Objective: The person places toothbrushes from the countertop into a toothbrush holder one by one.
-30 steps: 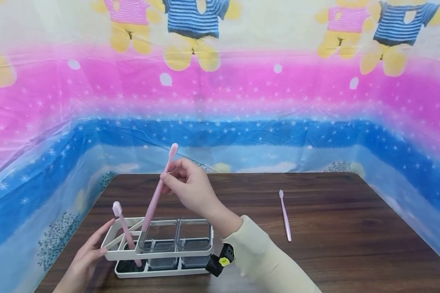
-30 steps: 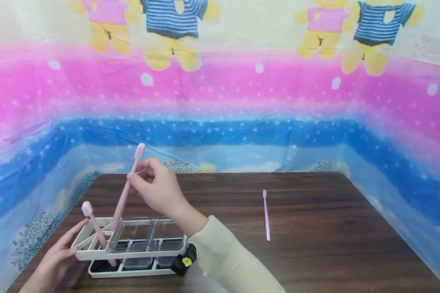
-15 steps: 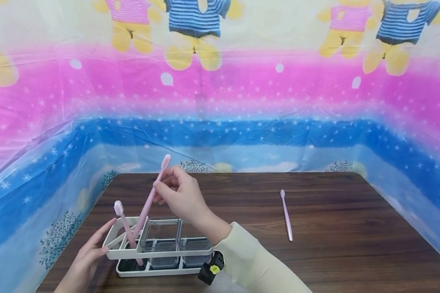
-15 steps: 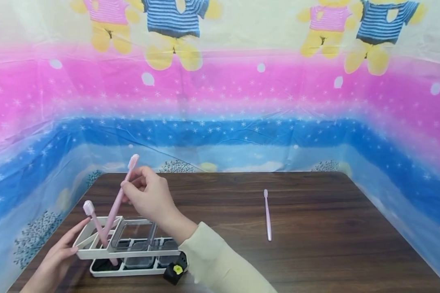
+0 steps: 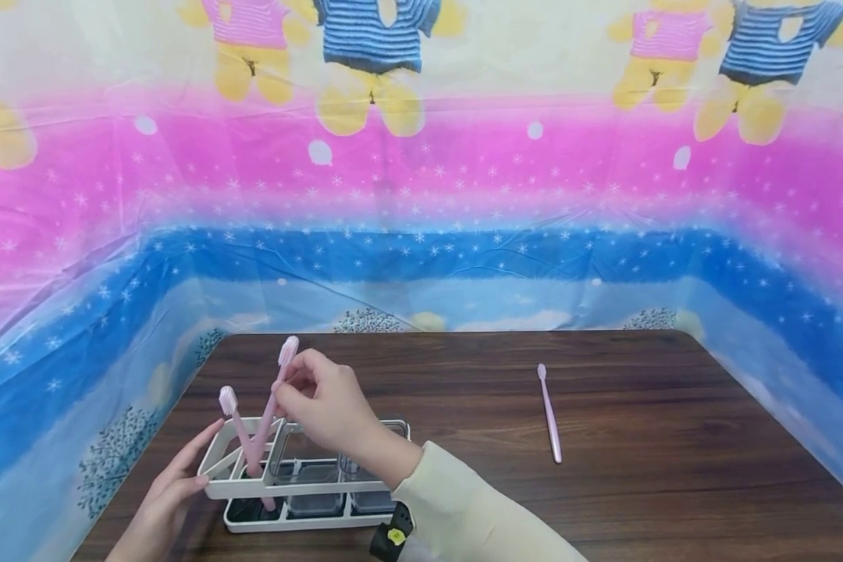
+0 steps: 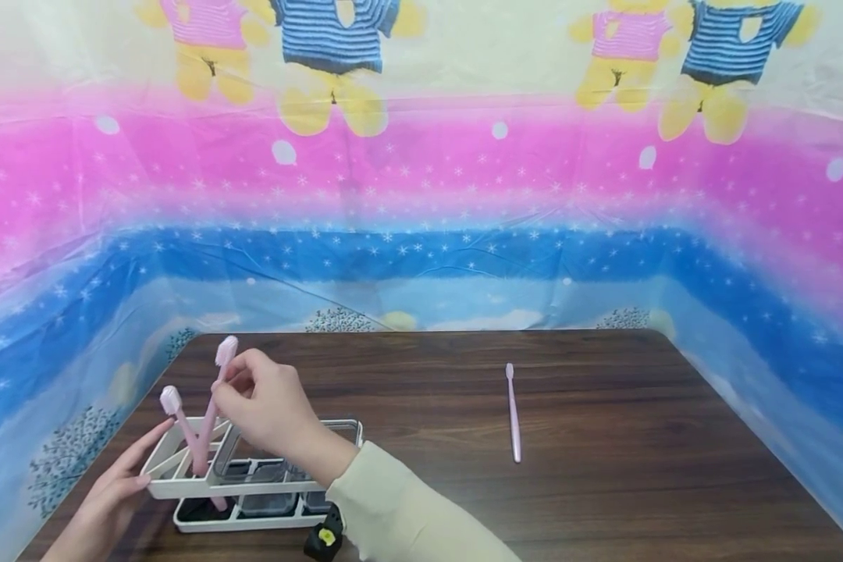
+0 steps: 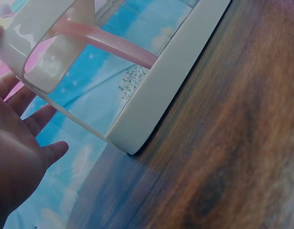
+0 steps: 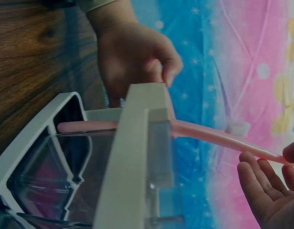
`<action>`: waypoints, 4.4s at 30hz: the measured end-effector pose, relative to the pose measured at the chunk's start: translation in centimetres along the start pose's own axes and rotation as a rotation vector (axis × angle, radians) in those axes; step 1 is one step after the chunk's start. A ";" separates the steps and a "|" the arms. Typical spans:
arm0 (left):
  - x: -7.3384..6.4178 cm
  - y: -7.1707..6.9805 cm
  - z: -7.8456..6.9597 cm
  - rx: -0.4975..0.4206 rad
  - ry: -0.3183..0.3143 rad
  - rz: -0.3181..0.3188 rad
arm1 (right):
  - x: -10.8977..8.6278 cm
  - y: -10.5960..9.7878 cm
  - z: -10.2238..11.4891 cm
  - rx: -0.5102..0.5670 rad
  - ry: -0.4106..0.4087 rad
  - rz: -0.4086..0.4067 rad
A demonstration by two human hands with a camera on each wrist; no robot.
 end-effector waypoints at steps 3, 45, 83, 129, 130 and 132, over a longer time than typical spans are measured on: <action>0.1 0.1 0.0 0.006 0.017 -0.006 | -0.1 0.2 -0.4 -0.099 -0.023 0.020; 1.1 -0.2 0.9 -0.145 0.198 0.013 | -0.2 2.1 -3.5 -0.276 0.094 0.178; 1.7 -0.3 0.9 -0.152 0.221 0.019 | 0.6 1.7 -4.4 -0.319 0.125 0.156; 1.7 -0.6 1.3 -0.116 0.139 0.015 | -6.0 -27.6 -8.6 -0.619 0.381 -0.360; 1.7 -0.6 1.3 -0.110 0.132 0.012 | -6.3 -27.9 -8.9 -0.622 0.393 -0.361; 1.7 -0.6 1.3 -0.103 0.123 0.008 | -6.7 -28.5 -9.6 -0.626 0.420 -0.363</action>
Point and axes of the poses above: each hand's wrist, its own x-axis towards the middle knuckle, its own y-axis out of the palm, z = x × y, the point moved 2 cm from there along x, towards the middle knuckle, and after that the axes turned 6 degrees about x, right-handed, at the moved point
